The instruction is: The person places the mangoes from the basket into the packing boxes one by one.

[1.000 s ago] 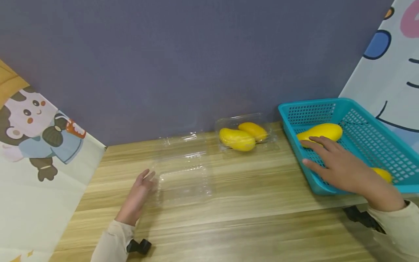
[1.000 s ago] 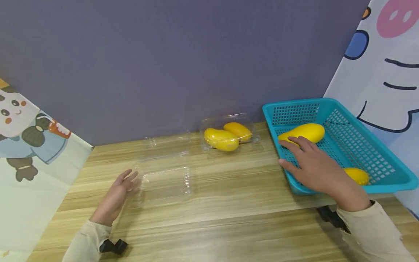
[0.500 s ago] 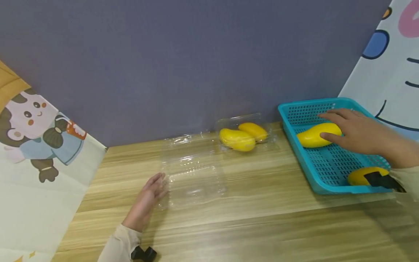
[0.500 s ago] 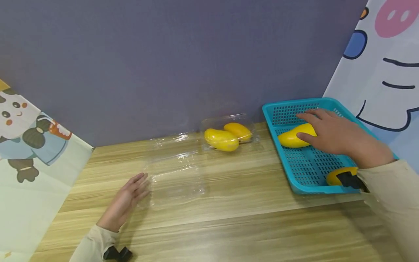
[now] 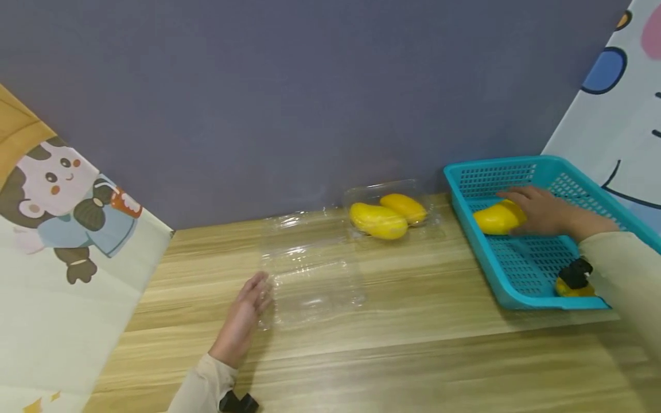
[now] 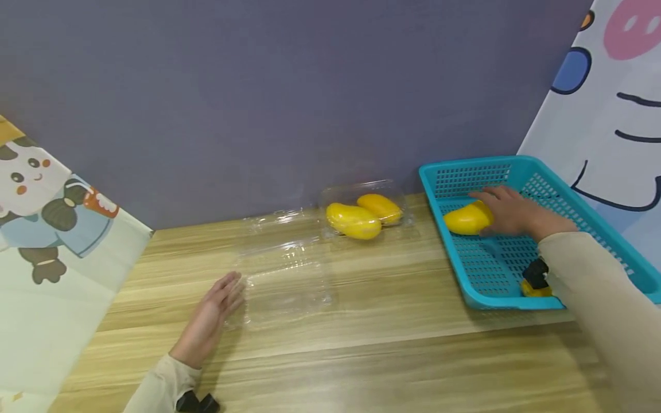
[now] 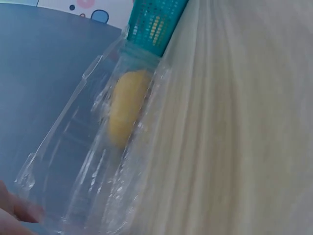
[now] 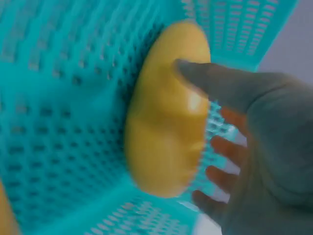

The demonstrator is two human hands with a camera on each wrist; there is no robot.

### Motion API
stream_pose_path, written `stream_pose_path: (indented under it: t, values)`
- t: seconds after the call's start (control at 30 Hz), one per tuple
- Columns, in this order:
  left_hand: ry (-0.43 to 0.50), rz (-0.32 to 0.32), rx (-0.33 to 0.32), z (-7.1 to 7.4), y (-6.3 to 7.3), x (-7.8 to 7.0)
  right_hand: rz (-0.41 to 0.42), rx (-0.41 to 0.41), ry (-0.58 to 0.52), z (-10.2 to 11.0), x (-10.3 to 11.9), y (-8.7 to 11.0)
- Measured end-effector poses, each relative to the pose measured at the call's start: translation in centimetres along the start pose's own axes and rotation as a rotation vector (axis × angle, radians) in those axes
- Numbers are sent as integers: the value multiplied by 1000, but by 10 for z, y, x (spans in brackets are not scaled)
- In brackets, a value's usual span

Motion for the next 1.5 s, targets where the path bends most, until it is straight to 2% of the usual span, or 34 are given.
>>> stream_pose_path:
  t: [0.1,0.2,0.3,0.43,0.53,0.7,0.87,1.1,1.33,1.5]
  values:
    - [80,-28,14,-4,-1,1,8,-5,-48,-6,-8,-1]
    - [141,-14,25,-7,-2,3,7,1,-69,-9,-12,-3]
    - [195,-2,39,-9,-4,5,-29,15,-50,-11,-16,-2]
    - [236,-17,46,-12,-7,7,-95,18,-17,-11,-22,0]
    - [260,-30,45,-13,-9,10,-115,23,-18,-12,-23,1]
    - [316,-78,40,-11,-11,12,-89,51,-83,-13,-19,-3]
    - [340,-103,45,-10,-14,12,-53,56,-92,-14,-16,-5]
    - [356,-104,54,-11,-16,13,-104,89,-80,-17,-23,-5]
    - [349,-137,59,-11,-16,11,-97,105,-107,-17,-21,-5]
    - [352,-124,51,-11,-16,12,-121,114,-91,-16,-19,-3]
Point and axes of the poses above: each hand's wrist, its own y-axis away from the middle knuckle, its own z-axis out of the back of the hand, x = y × z, the point moved 7 cm from there along -y, towards the middle knuckle, and after that the axes turned 6 degrees about -y, right-handed, at the moved point
